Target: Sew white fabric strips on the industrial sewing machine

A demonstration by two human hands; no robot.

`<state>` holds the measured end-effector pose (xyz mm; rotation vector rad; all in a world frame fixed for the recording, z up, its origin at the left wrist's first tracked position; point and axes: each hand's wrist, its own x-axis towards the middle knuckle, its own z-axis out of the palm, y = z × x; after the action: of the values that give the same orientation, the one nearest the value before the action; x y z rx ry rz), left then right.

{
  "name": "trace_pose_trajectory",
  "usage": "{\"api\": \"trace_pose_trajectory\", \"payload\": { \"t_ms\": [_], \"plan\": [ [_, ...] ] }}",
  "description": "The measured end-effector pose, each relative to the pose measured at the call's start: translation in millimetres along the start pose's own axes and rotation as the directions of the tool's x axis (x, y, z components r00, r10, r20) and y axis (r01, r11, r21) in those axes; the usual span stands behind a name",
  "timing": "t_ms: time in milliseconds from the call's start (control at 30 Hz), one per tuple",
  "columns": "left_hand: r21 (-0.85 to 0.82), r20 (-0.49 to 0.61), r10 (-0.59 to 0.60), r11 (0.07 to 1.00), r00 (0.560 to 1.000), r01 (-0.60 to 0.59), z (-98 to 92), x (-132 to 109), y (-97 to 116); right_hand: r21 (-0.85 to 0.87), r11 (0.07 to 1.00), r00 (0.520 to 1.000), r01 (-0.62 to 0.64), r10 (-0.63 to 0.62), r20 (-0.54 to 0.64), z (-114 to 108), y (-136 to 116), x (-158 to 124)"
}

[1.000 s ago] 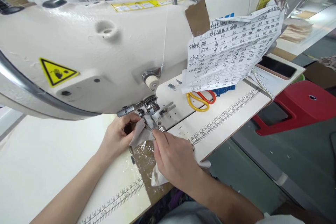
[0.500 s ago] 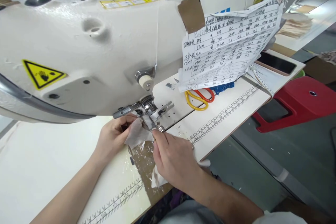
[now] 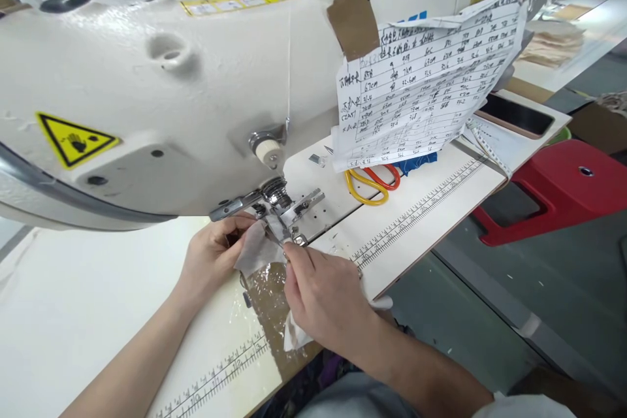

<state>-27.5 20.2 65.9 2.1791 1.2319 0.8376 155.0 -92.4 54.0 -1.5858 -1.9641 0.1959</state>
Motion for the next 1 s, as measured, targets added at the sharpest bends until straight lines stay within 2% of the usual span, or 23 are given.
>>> {"api": "trace_pose_trajectory", "payload": {
  "t_ms": [267,433,667,833,900,967,1000],
  "plan": [
    [0.047,0.044,0.016,0.999,0.999,-0.018,-0.2,0.2,1.4,-0.04,0.999,1.0,0.002,-0.002,0.007,0.9,0.3,1.2],
    [0.116,0.021,0.02,0.993,1.0,-0.022,3.6,0.0,0.3,-0.037,0.999,0.999,0.02,-0.019,0.027,0.2,0.1,0.8],
    [0.022,0.04,0.034,0.999,0.999,-0.035,0.4,2.4,2.8,-0.021,1.0,1.0,0.001,-0.002,-0.011,1.1,0.2,-0.5],
    [0.037,0.034,0.008,0.999,0.999,-0.009,-0.6,0.1,2.4,-0.038,0.999,1.0,-0.009,0.009,0.005,0.2,-0.4,0.9],
    [0.077,0.005,0.064,0.995,0.998,-0.064,0.6,-1.7,0.2,-0.042,0.999,1.0,-0.008,0.008,0.009,-0.2,-0.3,1.2],
    [0.159,-0.031,0.2,0.968,0.979,-0.193,2.0,-3.3,-3.4,-0.042,0.999,1.0,-0.007,0.007,0.009,-0.2,0.1,1.1],
    [0.219,-0.042,0.291,0.936,0.956,-0.275,2.6,-4.0,-5.3,-0.042,0.999,1.0,-0.007,0.007,0.009,-0.1,0.3,1.0]
  ]
}}
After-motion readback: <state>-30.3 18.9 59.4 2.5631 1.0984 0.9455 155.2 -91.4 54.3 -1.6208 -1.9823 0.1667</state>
